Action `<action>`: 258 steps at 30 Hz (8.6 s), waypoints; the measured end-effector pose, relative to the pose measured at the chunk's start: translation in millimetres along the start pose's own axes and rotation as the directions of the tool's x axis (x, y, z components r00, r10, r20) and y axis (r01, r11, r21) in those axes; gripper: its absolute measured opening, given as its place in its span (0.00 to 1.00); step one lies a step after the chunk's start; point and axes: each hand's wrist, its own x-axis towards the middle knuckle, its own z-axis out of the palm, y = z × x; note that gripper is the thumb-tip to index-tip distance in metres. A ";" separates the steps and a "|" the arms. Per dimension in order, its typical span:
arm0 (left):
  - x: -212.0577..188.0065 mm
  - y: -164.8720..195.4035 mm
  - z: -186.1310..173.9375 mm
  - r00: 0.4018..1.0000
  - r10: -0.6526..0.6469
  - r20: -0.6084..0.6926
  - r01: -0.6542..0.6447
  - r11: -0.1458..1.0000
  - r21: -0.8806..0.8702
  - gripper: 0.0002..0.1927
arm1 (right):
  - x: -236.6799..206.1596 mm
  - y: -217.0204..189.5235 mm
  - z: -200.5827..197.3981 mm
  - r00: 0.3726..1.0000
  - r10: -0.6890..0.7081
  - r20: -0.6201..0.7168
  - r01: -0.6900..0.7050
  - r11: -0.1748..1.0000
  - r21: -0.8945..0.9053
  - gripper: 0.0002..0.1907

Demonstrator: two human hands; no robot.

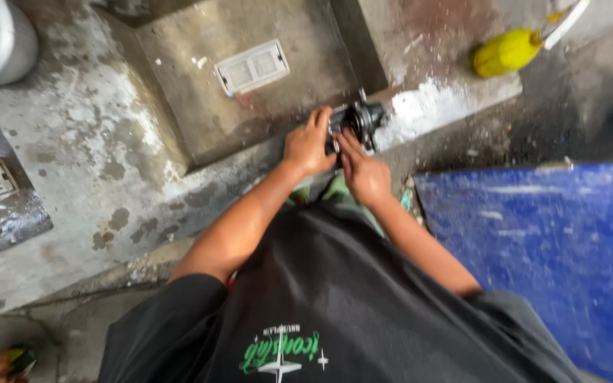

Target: The person scrubs a small metal mechanical part with a sponge and rinses it under running water. They then fold a sandpaper sheet and use it to abrade the part's surfaces. The person continues to scrub and rinse the part repeatedly.

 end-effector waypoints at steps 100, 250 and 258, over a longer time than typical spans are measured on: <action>-27.6 -9.0 155.9 0.846 0.203 -0.493 -0.161 0.979 0.127 0.54 | -55.2 128.8 67.6 0.971 -0.227 -0.072 0.230 0.972 0.037 0.19; -326.2 -318.2 -11.7 0.545 -0.402 -0.736 0.485 0.867 -0.115 0.52 | 40.0 -282.6 276.1 0.441 -0.810 0.387 0.782 0.558 0.276 0.23; -330.0 -323.7 -0.3 0.538 -0.383 -0.751 0.489 0.868 -0.092 0.51 | 28.7 -277.0 271.3 0.450 -0.830 0.330 0.761 0.550 0.344 0.24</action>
